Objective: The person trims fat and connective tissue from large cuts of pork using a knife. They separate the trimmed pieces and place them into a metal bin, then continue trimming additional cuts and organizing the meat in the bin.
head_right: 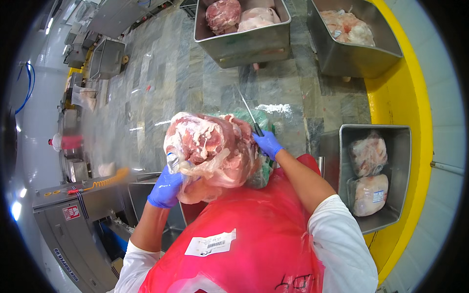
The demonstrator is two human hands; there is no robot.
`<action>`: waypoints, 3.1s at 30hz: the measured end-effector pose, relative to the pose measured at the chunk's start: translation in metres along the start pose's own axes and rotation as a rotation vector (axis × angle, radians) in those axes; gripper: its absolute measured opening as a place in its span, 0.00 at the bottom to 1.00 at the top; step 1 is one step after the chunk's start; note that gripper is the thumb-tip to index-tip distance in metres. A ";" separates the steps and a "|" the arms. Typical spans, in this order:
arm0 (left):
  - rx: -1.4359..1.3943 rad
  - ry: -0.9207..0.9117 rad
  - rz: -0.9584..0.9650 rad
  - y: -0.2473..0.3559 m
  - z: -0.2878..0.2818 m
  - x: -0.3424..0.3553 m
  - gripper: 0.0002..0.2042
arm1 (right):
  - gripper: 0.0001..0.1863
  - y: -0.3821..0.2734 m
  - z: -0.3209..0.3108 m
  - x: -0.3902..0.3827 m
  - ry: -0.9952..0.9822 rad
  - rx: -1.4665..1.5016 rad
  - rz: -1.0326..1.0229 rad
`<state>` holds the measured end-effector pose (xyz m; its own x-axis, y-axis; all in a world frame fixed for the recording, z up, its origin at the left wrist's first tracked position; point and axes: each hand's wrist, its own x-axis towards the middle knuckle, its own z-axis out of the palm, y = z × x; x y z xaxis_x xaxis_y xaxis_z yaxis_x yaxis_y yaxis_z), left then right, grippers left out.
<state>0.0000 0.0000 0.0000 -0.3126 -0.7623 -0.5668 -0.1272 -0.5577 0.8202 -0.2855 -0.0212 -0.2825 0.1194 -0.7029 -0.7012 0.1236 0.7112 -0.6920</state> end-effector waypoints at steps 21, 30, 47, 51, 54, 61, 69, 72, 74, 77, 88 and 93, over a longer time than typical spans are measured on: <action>0.081 0.214 -0.011 -0.018 -0.010 -0.008 0.10 | 0.27 0.035 0.026 0.013 0.272 -0.078 -0.209; -0.033 0.145 -0.009 0.007 0.074 0.019 0.14 | 0.24 0.007 0.010 0.039 0.232 -0.115 -0.219; -0.840 -0.023 -0.170 0.015 0.036 0.089 0.16 | 0.22 -0.128 0.007 -0.146 0.118 0.158 -0.449; -0.761 -0.052 -0.141 0.035 0.060 0.105 0.15 | 0.31 -0.118 0.026 -0.157 0.251 -0.048 -0.734; -0.671 -0.104 -0.152 0.039 0.032 0.118 0.15 | 0.34 -0.109 0.040 -0.150 0.301 -0.114 -0.756; 0.197 -0.129 -0.004 0.080 0.003 0.115 0.16 | 0.36 -0.104 0.043 -0.136 0.273 -0.025 -0.755; 1.177 0.348 0.679 0.082 -0.004 0.142 0.19 | 0.35 -0.111 0.049 -0.143 0.312 -0.039 -0.752; 1.177 0.510 0.809 0.073 -0.008 0.148 0.23 | 0.35 -0.109 0.049 -0.140 0.326 -0.034 -0.734; 1.244 0.515 0.764 0.071 -0.007 0.149 0.23 | 0.36 -0.108 0.049 -0.140 0.322 -0.022 -0.720; 1.304 0.474 0.631 0.077 -0.005 0.148 0.22 | 0.35 -0.111 0.051 -0.137 0.302 0.013 -0.712; 1.002 0.355 0.520 0.078 0.002 0.120 0.47 | 0.34 -0.122 0.046 -0.129 0.261 0.139 -0.647; 1.237 0.507 0.958 0.010 0.032 0.083 0.58 | 0.33 -0.117 0.041 -0.112 0.255 0.136 -0.654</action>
<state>-0.0575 -0.0583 -0.0369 -0.4257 -0.8162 0.3905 -0.7876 0.5467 0.2842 -0.2728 -0.0254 -0.1162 -0.2531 -0.9507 -0.1792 0.2151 0.1253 -0.9685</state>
